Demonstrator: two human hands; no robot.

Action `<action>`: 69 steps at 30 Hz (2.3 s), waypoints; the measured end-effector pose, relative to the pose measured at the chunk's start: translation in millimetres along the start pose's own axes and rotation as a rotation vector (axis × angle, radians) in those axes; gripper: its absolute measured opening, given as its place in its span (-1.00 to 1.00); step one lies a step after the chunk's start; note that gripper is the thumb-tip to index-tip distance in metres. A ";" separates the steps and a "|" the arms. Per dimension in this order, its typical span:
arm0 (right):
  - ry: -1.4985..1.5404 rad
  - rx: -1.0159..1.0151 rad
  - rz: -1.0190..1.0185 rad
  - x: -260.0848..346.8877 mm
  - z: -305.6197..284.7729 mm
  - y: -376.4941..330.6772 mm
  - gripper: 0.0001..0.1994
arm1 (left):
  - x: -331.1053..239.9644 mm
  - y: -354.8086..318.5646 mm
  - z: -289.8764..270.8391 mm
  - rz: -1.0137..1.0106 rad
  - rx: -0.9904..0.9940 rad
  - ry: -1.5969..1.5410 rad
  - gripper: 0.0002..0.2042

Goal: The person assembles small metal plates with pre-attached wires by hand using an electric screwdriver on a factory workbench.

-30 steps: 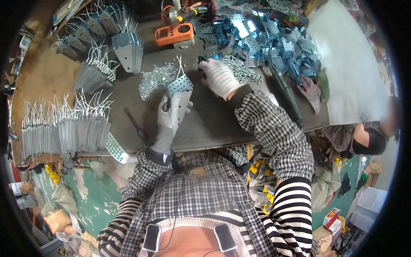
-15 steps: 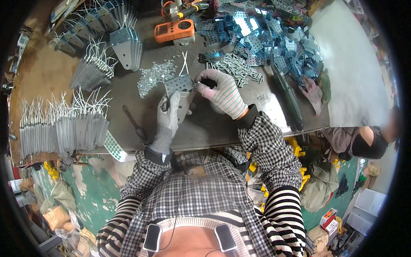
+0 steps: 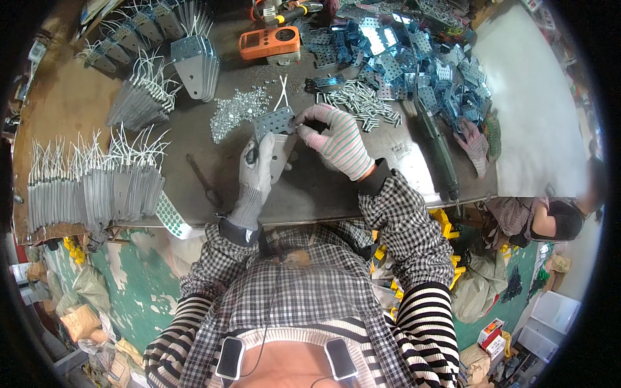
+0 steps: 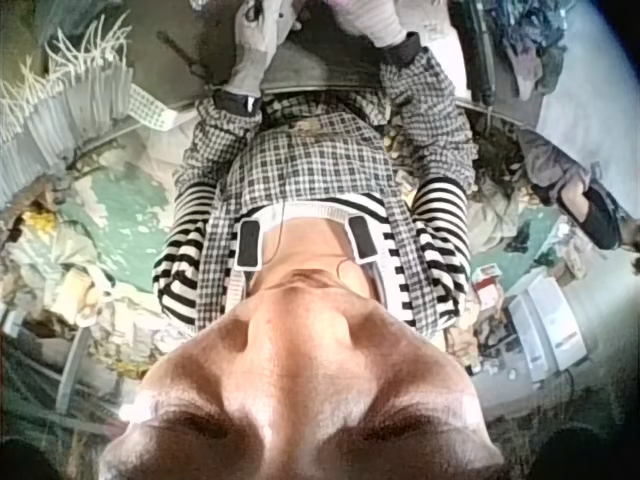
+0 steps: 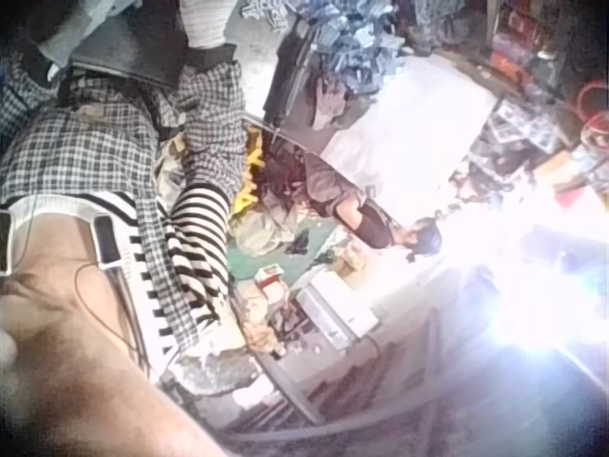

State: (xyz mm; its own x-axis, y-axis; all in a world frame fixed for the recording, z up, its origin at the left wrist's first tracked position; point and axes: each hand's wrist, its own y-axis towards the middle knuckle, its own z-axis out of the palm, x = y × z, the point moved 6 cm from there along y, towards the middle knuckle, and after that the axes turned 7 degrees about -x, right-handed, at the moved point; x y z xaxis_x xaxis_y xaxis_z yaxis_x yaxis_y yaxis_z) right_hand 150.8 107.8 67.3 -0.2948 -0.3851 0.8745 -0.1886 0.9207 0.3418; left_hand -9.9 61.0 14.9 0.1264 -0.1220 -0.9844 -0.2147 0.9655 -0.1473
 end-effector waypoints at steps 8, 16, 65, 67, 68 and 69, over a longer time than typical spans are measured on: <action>-0.520 0.062 -0.442 23.5 11.8 -9.5 -0.77 | 10.3 0.9 4.2 -0.267 0.111 -0.322 -0.59; -0.319 -0.020 -0.238 31.5 1.0 5.1 -0.84 | 18.3 -2.1 12.3 -0.300 0.193 -0.324 -0.67; 0.423 -0.178 0.165 14.5 -64.8 -40.1 -0.22 | -32.6 28.8 18.9 0.560 0.271 1.030 -0.65; 0.516 -0.087 0.069 19.0 -57.3 -38.7 -0.27 | -34.1 10.3 31.9 0.694 0.235 1.319 -0.58; 0.535 -0.037 0.098 21.7 -53.6 -35.8 -0.32 | -38.6 -0.9 37.6 0.553 0.309 0.671 -0.48; 0.536 -0.031 0.096 18.4 -44.2 -36.2 -0.32 | -41.6 -10.9 41.6 0.388 0.356 0.027 -0.38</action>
State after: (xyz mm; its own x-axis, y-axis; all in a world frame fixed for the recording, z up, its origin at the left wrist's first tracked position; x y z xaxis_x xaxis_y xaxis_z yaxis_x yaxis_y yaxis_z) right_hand 193.6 70.2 86.3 0.2112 -0.2199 0.9524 -0.1538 0.9548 0.2546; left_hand 27.5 65.1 61.4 0.0771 0.2584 -0.9630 0.1023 0.9587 0.2654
